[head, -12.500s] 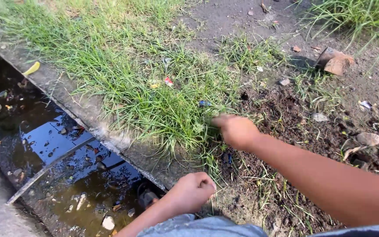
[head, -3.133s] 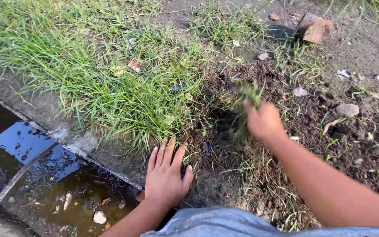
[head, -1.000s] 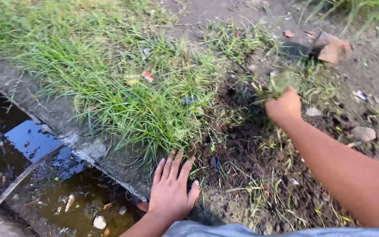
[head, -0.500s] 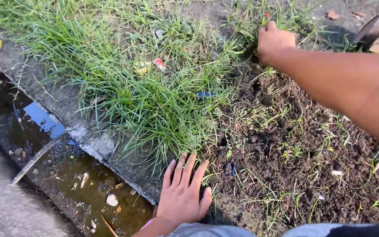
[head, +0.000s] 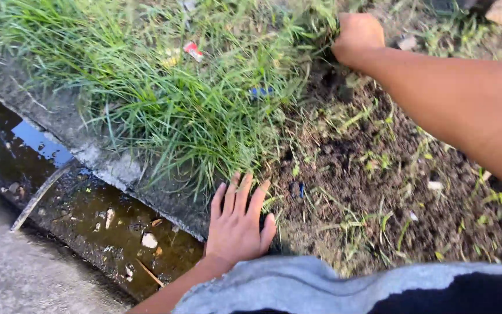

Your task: Pulling weeds and grass from the ground by hand next to a drainage ditch.

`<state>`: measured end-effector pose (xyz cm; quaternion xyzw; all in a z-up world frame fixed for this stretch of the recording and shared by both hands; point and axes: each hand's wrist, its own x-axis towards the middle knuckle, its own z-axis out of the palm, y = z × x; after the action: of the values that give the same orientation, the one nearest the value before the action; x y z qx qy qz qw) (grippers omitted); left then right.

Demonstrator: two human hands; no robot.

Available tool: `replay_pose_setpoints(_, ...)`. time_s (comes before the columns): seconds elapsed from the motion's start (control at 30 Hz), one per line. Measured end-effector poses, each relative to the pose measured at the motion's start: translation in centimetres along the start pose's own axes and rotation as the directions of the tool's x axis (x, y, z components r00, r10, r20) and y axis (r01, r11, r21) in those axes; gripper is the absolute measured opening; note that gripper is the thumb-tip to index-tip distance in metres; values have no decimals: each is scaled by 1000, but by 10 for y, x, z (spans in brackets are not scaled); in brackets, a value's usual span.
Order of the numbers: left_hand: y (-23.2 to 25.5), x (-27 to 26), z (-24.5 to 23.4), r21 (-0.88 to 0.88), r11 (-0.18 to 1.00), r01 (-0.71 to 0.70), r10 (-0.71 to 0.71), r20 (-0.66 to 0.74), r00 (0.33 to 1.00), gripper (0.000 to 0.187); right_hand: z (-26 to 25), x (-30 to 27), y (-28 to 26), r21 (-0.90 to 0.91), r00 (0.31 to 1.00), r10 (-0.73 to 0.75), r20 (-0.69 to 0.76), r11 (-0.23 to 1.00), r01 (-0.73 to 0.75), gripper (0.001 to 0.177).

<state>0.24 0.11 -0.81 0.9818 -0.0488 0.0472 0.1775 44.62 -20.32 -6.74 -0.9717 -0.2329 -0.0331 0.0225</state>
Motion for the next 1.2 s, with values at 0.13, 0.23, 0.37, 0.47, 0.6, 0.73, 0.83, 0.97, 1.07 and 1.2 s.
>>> replay_pose_setpoints(0.13, 2, 0, -1, 51, 999, -16, 19, -50, 999, 69, -24, -55, -5, 181, 991, 51, -125, 983, -28, 26)
replay_pose_setpoints(0.23, 4, -2, -2, 74, 997, -10, 14, -51, 999, 67, -43, -92, -17, 423, 975, 149, -165, 904, -66, 29)
replay_pose_setpoints(0.37, 4, -3, 2, 98, 995, -7, 16, -88, 996, 66, -99, -152, -60, 782, 916, 402, 3, 570, -252, 26)
replay_pose_setpoints(0.47, 7, -5, 1, 94, 996, 3, 4, -77, 997, 64, -71, -175, -60, 887, 877, 460, 137, 337, -315, 30)
replay_pose_setpoints(0.6, 7, -4, -3, 90, 996, -2, 11, -92, 996, 63, -80, -182, -64, 869, 912, 409, 37, 437, -232, 35)
replay_pose_setpoints(0.73, 6, -4, -2, 69, 998, -5, 11, -86, 996, 64, -75, -137, -53, 604, 968, 227, -109, 789, -117, 48)
replay_pose_setpoints(0.83, 4, -3, -2, 64, 998, -3, 8, -74, 997, 64, -64, -84, -43, 383, 991, 111, -76, 921, -74, 47)
replay_pose_setpoints(0.97, 4, 0, -4, 42, 999, 18, -18, -19, 1000, 67, -36, -11, -29, 111, 977, -175, -119, 976, 188, 51)
replay_pose_setpoints(1.07, 2, 0, -1, 21, 999, 28, -28, 1, 1000, 67, -44, 14, -40, 11, 986, -160, -52, 987, 161, 49)
replay_pose_setpoints(1.2, 0, 1, -2, 11, 999, 35, -35, 14, 999, 67, -8, 50, -15, -61, 999, 29, 45, 998, -26, 31)
